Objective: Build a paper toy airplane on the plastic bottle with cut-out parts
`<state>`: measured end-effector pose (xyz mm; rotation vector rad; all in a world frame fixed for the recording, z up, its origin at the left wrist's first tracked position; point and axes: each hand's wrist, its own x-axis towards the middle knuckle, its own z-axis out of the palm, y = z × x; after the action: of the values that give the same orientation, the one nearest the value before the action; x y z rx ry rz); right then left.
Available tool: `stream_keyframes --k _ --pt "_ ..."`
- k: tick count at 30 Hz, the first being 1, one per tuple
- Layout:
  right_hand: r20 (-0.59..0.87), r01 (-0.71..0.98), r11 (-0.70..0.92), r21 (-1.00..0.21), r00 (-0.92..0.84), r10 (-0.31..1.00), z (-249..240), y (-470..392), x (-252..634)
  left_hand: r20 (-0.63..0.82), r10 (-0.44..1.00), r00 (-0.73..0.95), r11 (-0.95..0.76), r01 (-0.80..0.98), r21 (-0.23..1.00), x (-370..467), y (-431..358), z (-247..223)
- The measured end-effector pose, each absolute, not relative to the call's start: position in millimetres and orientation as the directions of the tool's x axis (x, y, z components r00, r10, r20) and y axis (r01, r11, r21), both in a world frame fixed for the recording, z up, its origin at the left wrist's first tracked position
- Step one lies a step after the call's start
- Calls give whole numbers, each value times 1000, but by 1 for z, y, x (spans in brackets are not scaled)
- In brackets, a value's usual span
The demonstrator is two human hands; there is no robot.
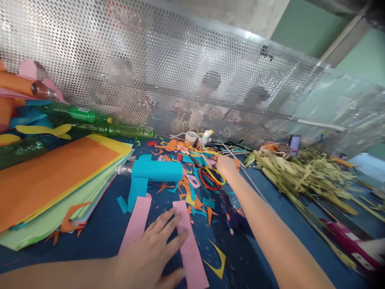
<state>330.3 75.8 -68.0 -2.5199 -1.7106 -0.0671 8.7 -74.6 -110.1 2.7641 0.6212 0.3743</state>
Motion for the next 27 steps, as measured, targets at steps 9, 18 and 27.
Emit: stream_keyframes --k 9,18,27 --pt "131 896 -374 -238 411 902 -74 82 327 193 460 867 -857 377 350 9 -75 -110" --pt "267 695 45 -718 215 939 -39 68 302 131 477 869 -834 400 381 9 -75 -107" --pt "13 82 33 -996 -236 972 -60 -28 237 376 710 596 -684 453 572 10 -69 -91"
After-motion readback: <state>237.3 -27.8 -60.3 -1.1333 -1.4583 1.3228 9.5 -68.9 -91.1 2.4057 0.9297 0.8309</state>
